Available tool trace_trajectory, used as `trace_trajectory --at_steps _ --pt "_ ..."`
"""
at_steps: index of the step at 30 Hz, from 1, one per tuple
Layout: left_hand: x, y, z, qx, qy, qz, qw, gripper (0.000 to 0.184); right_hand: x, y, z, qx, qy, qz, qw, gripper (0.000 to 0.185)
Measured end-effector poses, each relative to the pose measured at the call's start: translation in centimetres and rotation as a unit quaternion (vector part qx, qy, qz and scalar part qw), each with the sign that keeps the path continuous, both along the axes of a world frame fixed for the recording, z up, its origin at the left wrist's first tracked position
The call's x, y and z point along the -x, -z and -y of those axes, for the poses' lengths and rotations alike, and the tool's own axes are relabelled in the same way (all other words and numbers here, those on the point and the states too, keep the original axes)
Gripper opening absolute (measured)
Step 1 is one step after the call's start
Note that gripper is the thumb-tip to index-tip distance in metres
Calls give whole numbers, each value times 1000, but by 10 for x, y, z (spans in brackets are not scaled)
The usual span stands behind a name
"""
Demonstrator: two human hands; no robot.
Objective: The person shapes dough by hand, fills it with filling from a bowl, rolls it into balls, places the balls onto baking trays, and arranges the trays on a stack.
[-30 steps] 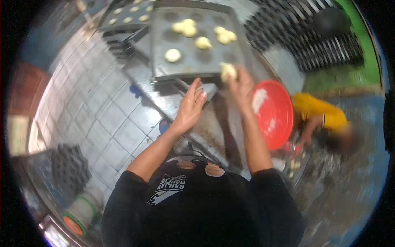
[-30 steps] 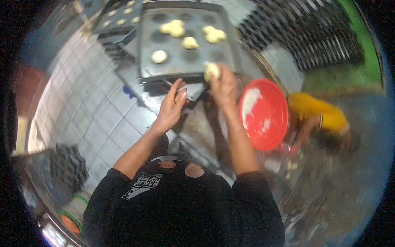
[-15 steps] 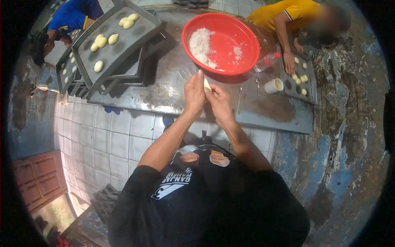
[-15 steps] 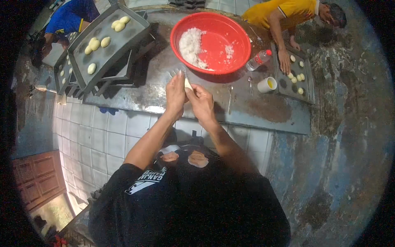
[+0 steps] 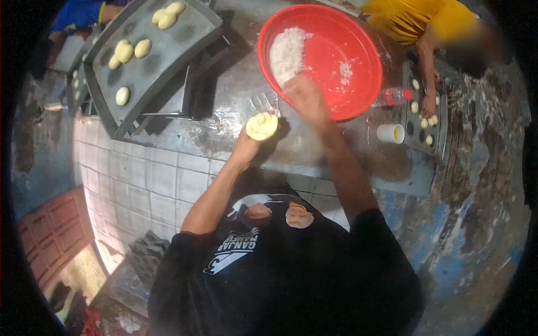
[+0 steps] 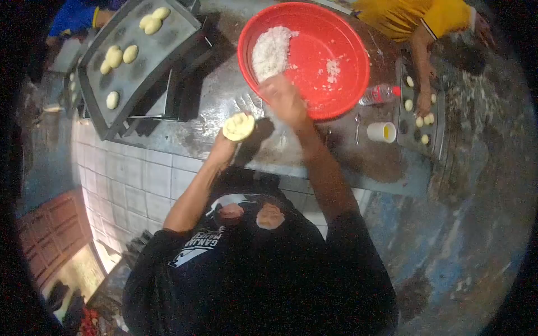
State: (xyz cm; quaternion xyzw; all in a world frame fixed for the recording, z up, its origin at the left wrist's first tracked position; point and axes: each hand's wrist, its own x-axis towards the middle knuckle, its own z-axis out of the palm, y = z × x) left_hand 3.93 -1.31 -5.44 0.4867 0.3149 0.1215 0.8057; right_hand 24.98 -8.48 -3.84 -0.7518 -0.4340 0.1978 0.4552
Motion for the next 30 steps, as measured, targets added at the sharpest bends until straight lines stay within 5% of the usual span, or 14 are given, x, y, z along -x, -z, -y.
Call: trace_trajectory --at_steps 1,3,6,10,12,13,15,25,26,27,28,29,30 --pt "-6 -6 -17 -10 26 13 1000 47 -39 12 -14 7 55 -43 998 27" --pt "-16 -10 -44 -20 32 62 997 71 -106 52 -36 67 20 157 985 33" --pt "-29 -26 -80 8 5 69 998 83 -141 107 -59 67 -48 283 956 31" --pt "-38 -22 -118 -37 -32 67 997 71 -178 159 -47 137 -68 384 911 27" --pt "-38 -22 -137 -63 -19 26 997 66 -178 110 -42 209 170 0 963 24" --pt "-40 -24 -144 -95 0 -13 995 61 -182 107 -39 212 172 2 962 24" --pt "-53 -29 -153 -94 -5 -8 995 51 -190 100 -26 194 126 172 958 34" --pt "-78 -45 -152 -208 15 -26 978 46 -207 149 -39 207 -17 308 928 20" --pt "-79 -48 -145 -206 13 -15 978 47 -203 123 -38 184 77 63 978 21" --pt "-79 -48 -138 -203 12 -2 979 48 -200 103 -39 148 160 -187 958 23" --pt "-82 -37 -134 -293 16 19 956 49 -206 100 -37 52 131 -317 938 25" --pt "-84 -42 -129 -458 25 -37 888 53 -199 73 -43 42 123 -310 942 25" --pt "-90 -40 -120 -421 19 -34 906 52 -177 25 -46 57 100 -341 933 24"
